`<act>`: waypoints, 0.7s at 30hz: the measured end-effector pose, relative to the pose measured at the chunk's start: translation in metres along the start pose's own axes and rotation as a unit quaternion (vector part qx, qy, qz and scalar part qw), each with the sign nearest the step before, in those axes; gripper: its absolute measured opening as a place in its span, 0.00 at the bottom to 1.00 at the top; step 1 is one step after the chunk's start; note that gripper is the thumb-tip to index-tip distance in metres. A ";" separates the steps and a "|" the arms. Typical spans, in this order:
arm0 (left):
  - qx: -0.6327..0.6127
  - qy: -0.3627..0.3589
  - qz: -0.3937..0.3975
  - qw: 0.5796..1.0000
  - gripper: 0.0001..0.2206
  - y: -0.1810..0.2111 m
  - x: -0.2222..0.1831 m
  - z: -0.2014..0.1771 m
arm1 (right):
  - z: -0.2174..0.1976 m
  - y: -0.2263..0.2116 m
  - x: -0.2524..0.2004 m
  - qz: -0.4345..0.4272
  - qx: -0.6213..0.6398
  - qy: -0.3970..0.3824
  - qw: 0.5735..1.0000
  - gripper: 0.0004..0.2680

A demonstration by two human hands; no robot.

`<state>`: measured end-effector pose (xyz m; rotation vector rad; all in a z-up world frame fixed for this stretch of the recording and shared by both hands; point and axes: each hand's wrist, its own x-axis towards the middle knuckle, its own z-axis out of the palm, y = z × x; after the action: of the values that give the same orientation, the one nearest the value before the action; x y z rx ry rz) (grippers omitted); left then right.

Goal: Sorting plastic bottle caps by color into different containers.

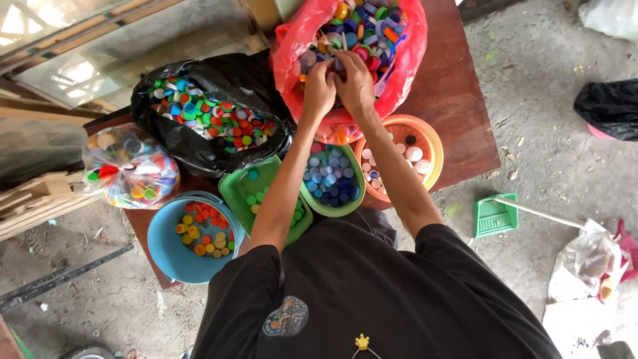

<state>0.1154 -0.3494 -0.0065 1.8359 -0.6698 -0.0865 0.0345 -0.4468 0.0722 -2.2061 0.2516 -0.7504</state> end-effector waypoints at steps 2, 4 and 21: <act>-0.011 -0.006 0.002 1.000 0.14 0.012 0.002 -0.004 | 0.006 0.008 -0.002 0.006 -0.003 0.007 1.000 0.19; -0.021 -0.011 0.006 1.000 0.14 0.019 0.001 -0.006 | 0.008 0.011 -0.003 0.010 -0.006 0.014 1.000 0.18; 0.031 -0.009 0.124 0.992 0.21 0.113 -0.061 -0.040 | -0.008 0.008 -0.057 0.224 0.332 0.049 0.915 0.09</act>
<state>0.0343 -0.3100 0.0932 1.7984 -0.9166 0.0826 -0.0157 -0.4346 0.0456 -1.3965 0.4575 -0.5735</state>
